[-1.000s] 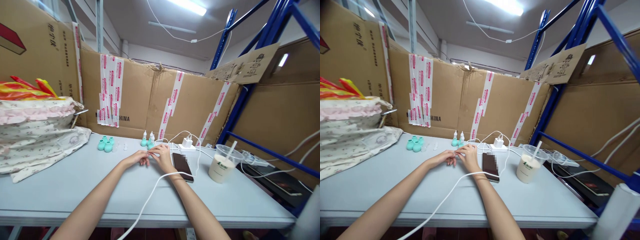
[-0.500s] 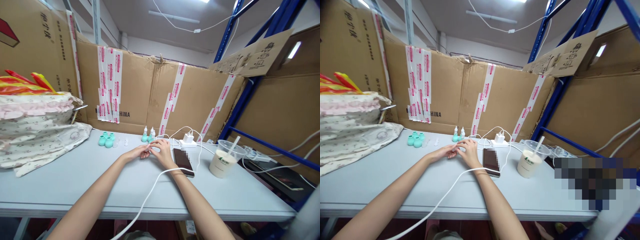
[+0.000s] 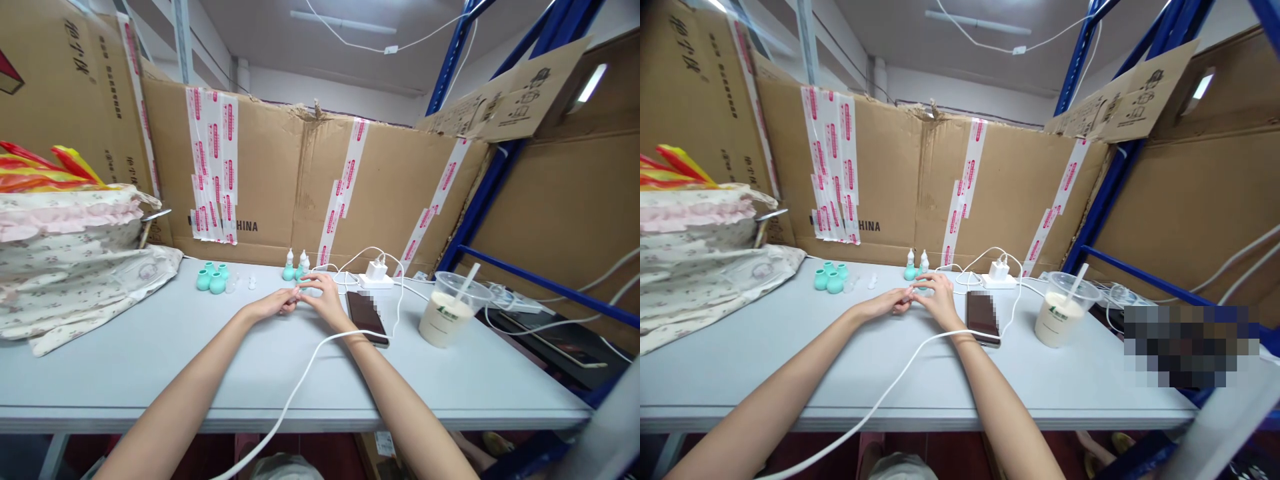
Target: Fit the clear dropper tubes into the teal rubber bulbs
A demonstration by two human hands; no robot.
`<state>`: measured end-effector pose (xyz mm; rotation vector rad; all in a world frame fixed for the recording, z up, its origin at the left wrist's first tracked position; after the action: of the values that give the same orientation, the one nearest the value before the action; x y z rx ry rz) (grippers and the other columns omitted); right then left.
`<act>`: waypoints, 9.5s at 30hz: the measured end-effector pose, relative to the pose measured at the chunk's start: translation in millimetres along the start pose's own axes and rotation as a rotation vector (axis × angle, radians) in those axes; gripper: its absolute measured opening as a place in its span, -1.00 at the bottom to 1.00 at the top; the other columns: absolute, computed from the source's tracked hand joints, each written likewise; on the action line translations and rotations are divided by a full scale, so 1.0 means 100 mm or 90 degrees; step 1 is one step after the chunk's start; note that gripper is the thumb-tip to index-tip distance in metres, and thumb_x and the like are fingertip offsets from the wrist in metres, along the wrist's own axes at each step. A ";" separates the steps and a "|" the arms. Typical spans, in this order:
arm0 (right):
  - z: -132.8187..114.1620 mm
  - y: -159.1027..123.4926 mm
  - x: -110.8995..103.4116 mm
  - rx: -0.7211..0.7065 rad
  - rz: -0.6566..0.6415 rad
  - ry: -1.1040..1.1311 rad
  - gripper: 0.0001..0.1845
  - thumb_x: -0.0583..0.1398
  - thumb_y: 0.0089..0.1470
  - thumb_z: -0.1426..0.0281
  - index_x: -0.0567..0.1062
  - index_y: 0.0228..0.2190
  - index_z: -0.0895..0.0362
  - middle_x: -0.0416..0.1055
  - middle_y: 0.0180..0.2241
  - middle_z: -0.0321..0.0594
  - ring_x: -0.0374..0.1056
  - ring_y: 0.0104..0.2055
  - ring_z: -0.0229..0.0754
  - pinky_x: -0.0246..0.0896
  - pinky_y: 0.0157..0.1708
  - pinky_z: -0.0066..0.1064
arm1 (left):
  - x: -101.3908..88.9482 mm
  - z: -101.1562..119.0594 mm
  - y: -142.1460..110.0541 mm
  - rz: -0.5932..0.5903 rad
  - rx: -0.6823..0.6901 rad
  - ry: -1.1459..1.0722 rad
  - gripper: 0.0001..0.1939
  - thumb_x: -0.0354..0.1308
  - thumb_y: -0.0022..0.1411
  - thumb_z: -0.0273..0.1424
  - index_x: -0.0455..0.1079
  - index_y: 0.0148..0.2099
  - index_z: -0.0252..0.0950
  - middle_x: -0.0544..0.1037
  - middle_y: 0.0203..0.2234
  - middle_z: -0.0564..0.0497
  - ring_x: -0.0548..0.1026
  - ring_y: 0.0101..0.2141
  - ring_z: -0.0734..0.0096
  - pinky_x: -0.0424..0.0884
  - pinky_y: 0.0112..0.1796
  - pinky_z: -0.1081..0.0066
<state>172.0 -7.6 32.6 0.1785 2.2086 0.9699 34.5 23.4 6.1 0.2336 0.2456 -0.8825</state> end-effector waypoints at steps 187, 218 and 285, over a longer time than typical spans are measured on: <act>0.50 -0.13 0.13 0.397 0.026 0.440 -0.54 0.35 -0.48 0.20 0.50 -0.45 0.19 0.42 -0.62 -0.28 0.37 -0.54 -0.21 0.32 -0.45 -0.38 | -0.03 -0.14 0.05 0.371 0.072 0.376 -0.64 0.06 0.05 -0.17 0.39 -0.20 -0.32 0.47 -0.26 -0.06 0.41 -0.22 0.28 0.28 -0.15 0.34; 0.36 -0.22 0.12 0.376 -0.099 0.448 -0.62 0.32 -0.36 0.25 0.57 -0.44 0.24 0.47 -0.59 -0.22 0.32 -0.64 -0.29 0.28 -0.50 -0.41 | 0.14 0.11 -0.04 0.300 0.127 0.498 -0.71 0.08 0.12 -0.31 0.41 -0.15 -0.37 0.51 -0.25 -0.12 0.41 -0.18 0.25 0.27 -0.13 0.34; 0.17 -0.12 0.24 0.315 -0.018 0.484 -0.53 0.29 -0.33 0.19 0.53 -0.33 0.21 0.48 -0.41 -0.18 0.36 -0.44 -0.21 0.32 -0.36 -0.34 | 0.18 0.05 0.16 0.428 0.068 0.039 -0.55 -0.22 0.27 -0.20 0.12 0.14 -0.20 0.07 0.18 -0.06 0.00 0.19 0.31 0.03 0.12 0.29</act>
<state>167.0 3.0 3.5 -0.0097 3.1185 0.4849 58.3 18.8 7.0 0.4126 0.1591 -0.2211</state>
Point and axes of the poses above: each hand's wrist, its own y-axis towards the middle knuckle, its own x-axis out of the palm, z = x × y, the point moved 3 cm from there along y, towards the middle knuckle
